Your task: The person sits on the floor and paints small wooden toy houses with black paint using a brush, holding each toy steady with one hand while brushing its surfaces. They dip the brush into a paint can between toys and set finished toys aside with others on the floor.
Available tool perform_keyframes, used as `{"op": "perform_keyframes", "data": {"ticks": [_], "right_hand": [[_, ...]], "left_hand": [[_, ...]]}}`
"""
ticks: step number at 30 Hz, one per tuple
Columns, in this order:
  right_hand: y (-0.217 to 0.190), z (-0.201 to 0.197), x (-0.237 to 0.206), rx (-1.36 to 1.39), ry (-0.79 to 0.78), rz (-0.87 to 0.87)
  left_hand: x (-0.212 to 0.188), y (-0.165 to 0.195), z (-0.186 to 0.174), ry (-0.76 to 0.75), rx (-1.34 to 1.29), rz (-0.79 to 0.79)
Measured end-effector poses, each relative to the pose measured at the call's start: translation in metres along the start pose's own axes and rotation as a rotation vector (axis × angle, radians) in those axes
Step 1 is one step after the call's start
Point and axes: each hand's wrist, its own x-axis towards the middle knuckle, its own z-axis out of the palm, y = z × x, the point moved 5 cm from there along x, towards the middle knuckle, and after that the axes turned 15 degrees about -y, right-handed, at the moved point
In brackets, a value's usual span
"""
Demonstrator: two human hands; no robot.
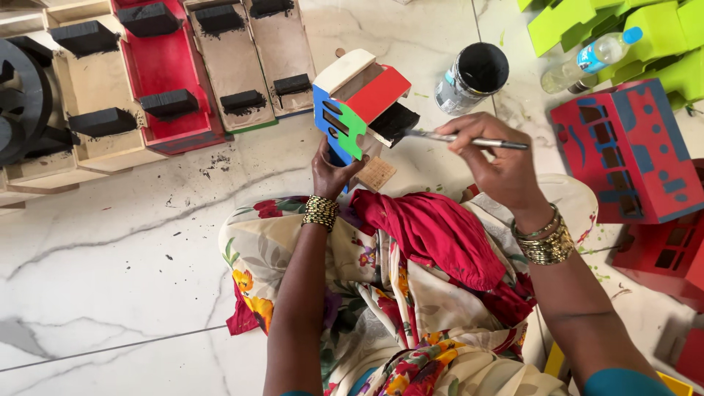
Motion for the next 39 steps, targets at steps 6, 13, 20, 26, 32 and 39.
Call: {"op": "perform_keyframes", "data": {"ticks": [6, 13, 20, 26, 32, 39], "right_hand": [[-0.005, 0.003, 0.0, -0.004, -0.007, 0.047], [-0.013, 0.003, -0.001, -0.038, 0.018, -0.055], [-0.018, 0.002, -0.006, -0.081, 0.042, -0.019], [-0.024, 0.013, 0.001, -0.142, 0.002, -0.056], [-0.035, 0.046, 0.009, -0.412, -0.248, -0.182], [-0.044, 0.085, 0.007, -0.973, -0.338, -0.387]], "left_hand": [[0.0, -0.001, 0.002, -0.004, 0.026, -0.021], [-0.001, -0.003, 0.0, 0.004, 0.025, -0.03], [-0.001, -0.005, 0.001, -0.015, -0.019, -0.034], [-0.001, -0.001, 0.003, -0.013, 0.009, -0.011], [0.001, -0.001, 0.002, -0.007, -0.006, -0.027], [0.001, -0.001, 0.002, -0.004, 0.003, -0.008]]}}
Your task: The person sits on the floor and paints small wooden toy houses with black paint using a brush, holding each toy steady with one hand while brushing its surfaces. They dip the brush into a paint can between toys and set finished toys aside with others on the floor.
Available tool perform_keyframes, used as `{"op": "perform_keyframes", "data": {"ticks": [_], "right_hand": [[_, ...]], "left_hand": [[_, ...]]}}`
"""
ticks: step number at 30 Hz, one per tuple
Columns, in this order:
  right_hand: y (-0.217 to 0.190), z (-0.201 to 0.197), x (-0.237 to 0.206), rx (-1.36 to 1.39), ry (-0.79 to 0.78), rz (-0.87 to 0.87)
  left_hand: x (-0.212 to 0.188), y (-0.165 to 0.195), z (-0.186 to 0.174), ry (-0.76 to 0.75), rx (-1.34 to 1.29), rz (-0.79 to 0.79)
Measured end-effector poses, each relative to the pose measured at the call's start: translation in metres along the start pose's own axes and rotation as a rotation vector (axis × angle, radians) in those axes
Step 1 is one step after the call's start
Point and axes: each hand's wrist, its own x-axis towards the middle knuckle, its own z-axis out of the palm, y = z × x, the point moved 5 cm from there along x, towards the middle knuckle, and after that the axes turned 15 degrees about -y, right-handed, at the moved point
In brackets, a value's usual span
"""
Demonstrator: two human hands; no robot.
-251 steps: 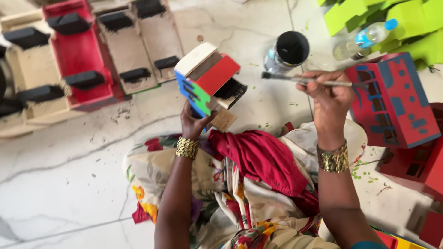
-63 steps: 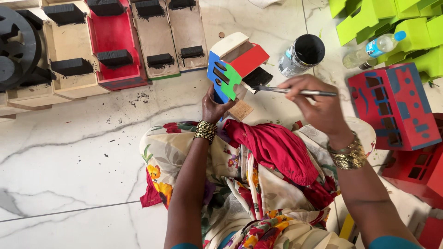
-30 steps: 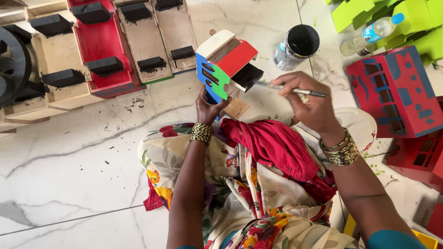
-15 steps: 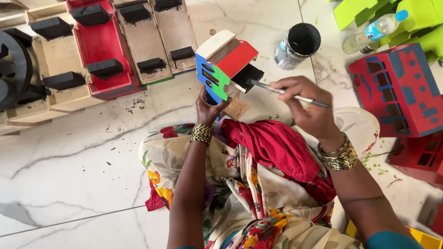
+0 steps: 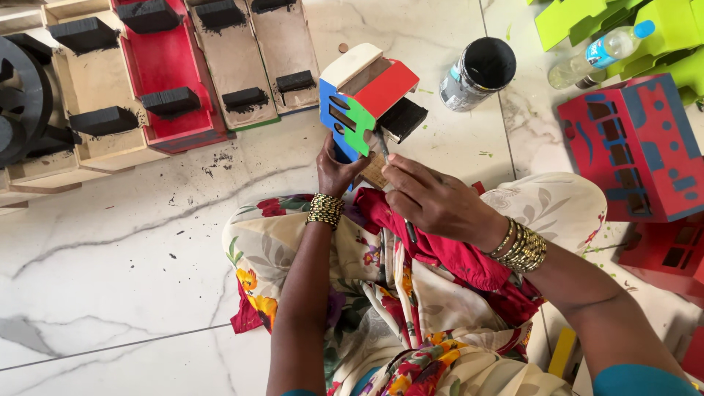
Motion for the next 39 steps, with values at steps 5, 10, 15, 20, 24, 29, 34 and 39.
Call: {"op": "perform_keyframes", "data": {"ticks": [5, 10, 15, 20, 24, 29, 34, 39], "right_hand": [[-0.008, -0.01, -0.008, -0.034, -0.087, 0.019], [-0.02, -0.015, -0.018, 0.021, -0.056, 0.022], [-0.012, 0.002, -0.004, -0.016, -0.027, 0.025], [-0.014, -0.001, -0.02, -0.004, -0.1, 0.038], [-0.015, 0.0, -0.026, 0.024, -0.074, 0.052], [-0.008, 0.017, -0.012, 0.012, -0.002, 0.026], [-0.004, 0.03, -0.009, 0.036, -0.015, 0.017], [-0.001, 0.029, -0.01, 0.064, -0.001, 0.011]], "left_hand": [[0.0, 0.002, 0.0, 0.031, 0.057, 0.015], [0.0, 0.0, 0.001, 0.02, 0.039, 0.013], [-0.002, -0.001, 0.003, 0.017, -0.006, 0.0], [0.0, -0.002, 0.002, 0.036, 0.034, -0.002], [0.0, -0.004, 0.003, 0.031, 0.044, 0.014], [-0.001, -0.001, 0.001, 0.045, 0.021, 0.009], [0.0, 0.0, 0.001, 0.042, 0.047, -0.022], [0.001, -0.002, 0.001, 0.041, 0.043, -0.001]]}}
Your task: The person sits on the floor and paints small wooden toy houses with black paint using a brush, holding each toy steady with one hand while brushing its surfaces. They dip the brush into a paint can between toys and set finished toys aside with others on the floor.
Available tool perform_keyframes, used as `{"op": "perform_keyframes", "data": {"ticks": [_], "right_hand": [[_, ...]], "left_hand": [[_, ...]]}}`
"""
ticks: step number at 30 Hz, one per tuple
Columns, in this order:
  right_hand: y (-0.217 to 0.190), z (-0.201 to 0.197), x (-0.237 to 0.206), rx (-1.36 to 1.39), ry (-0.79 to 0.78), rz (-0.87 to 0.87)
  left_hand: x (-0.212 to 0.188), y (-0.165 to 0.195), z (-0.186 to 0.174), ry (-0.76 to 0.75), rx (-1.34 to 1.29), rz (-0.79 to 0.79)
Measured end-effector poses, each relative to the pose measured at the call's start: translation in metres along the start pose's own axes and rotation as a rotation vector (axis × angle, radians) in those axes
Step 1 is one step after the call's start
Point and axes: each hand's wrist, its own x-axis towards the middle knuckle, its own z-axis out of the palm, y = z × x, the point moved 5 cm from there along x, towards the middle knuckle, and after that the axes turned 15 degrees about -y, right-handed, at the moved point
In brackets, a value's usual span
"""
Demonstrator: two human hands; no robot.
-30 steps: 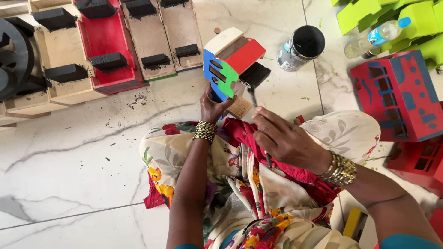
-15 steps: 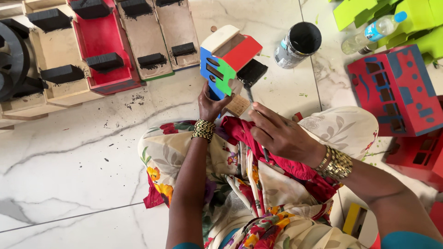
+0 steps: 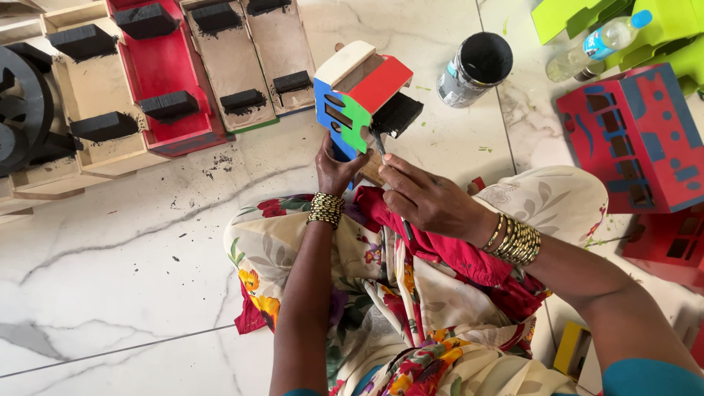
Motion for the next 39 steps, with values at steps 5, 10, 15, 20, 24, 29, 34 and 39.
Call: {"op": "perform_keyframes", "data": {"ticks": [5, 10, 15, 20, 24, 29, 34, 39], "right_hand": [[0.005, -0.01, 0.004, -0.008, 0.021, 0.015], [0.0, -0.007, 0.006, -0.001, 0.025, 0.006], [-0.004, 0.001, 0.004, -0.016, 0.007, 0.022], [0.001, -0.003, 0.003, -0.004, 0.03, 0.015], [0.005, -0.006, 0.003, 0.007, 0.028, 0.028], [0.002, -0.005, 0.004, -0.007, 0.047, 0.032], [0.0, -0.004, 0.006, 0.009, 0.025, 0.047], [0.0, -0.007, 0.004, 0.023, 0.05, 0.041]], "left_hand": [[-0.001, -0.001, 0.0, -0.006, -0.028, 0.017], [0.0, -0.001, 0.001, -0.005, 0.002, -0.002], [0.0, 0.0, 0.0, -0.008, -0.013, -0.002], [0.0, -0.001, 0.001, -0.003, -0.015, -0.008], [0.0, 0.001, 0.001, -0.006, -0.007, 0.021], [0.0, 0.001, 0.001, -0.002, 0.043, 0.008], [0.0, 0.001, 0.002, -0.012, 0.015, -0.006], [-0.001, 0.002, 0.001, -0.001, 0.017, 0.007]]}}
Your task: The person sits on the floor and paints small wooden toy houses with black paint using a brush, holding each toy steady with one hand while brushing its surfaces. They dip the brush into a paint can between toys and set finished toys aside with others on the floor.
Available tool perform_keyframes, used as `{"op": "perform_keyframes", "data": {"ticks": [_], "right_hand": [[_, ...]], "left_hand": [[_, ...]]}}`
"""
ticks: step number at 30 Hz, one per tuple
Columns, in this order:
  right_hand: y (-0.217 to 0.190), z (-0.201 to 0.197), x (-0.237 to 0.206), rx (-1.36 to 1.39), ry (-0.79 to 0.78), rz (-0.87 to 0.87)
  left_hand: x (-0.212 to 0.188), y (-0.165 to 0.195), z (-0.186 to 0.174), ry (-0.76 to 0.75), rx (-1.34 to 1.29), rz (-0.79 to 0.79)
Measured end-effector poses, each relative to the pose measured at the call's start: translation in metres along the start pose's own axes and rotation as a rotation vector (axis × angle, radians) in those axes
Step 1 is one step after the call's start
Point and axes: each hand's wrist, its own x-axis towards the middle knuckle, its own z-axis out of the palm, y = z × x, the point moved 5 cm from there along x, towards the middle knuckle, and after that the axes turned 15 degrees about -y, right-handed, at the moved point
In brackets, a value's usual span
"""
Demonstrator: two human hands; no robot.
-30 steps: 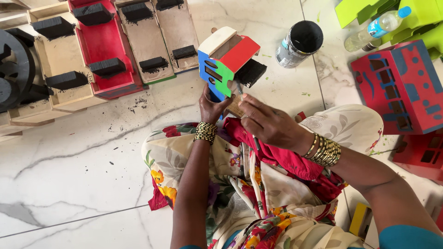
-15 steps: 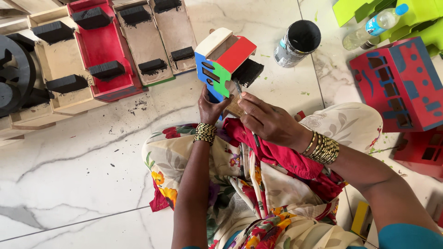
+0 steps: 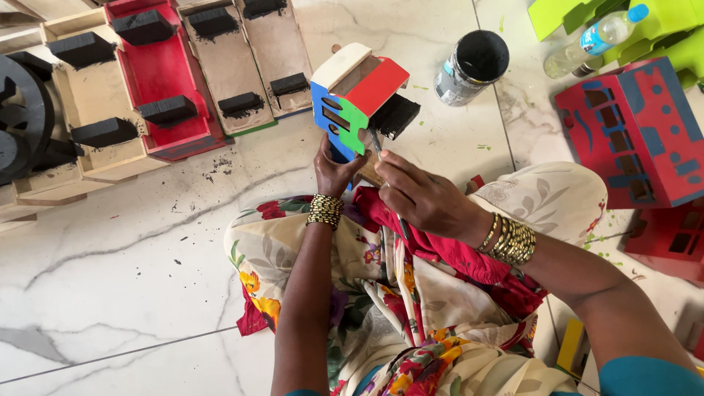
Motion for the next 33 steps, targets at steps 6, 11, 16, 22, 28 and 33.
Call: {"op": "perform_keyframes", "data": {"ticks": [6, 11, 16, 22, 28, 33], "right_hand": [[-0.001, -0.013, -0.014, 0.009, -0.045, 0.04], [-0.01, -0.028, -0.026, 0.06, -0.031, 0.049], [-0.007, -0.021, -0.013, -0.01, -0.006, 0.013], [0.0, -0.029, -0.04, 0.115, 0.0, 0.081], [0.001, -0.015, -0.039, 0.13, -0.006, 0.015], [0.025, -0.029, -0.048, 0.352, 0.14, 0.07]], "left_hand": [[0.001, -0.003, 0.001, -0.012, -0.012, -0.011], [0.001, -0.003, 0.001, -0.012, -0.003, 0.037], [0.002, -0.005, 0.001, -0.007, -0.079, -0.002], [0.001, -0.005, 0.002, -0.003, -0.031, 0.005], [-0.001, -0.012, 0.002, 0.023, -0.01, -0.021], [0.0, 0.0, -0.002, 0.17, 0.233, 0.16]]}}
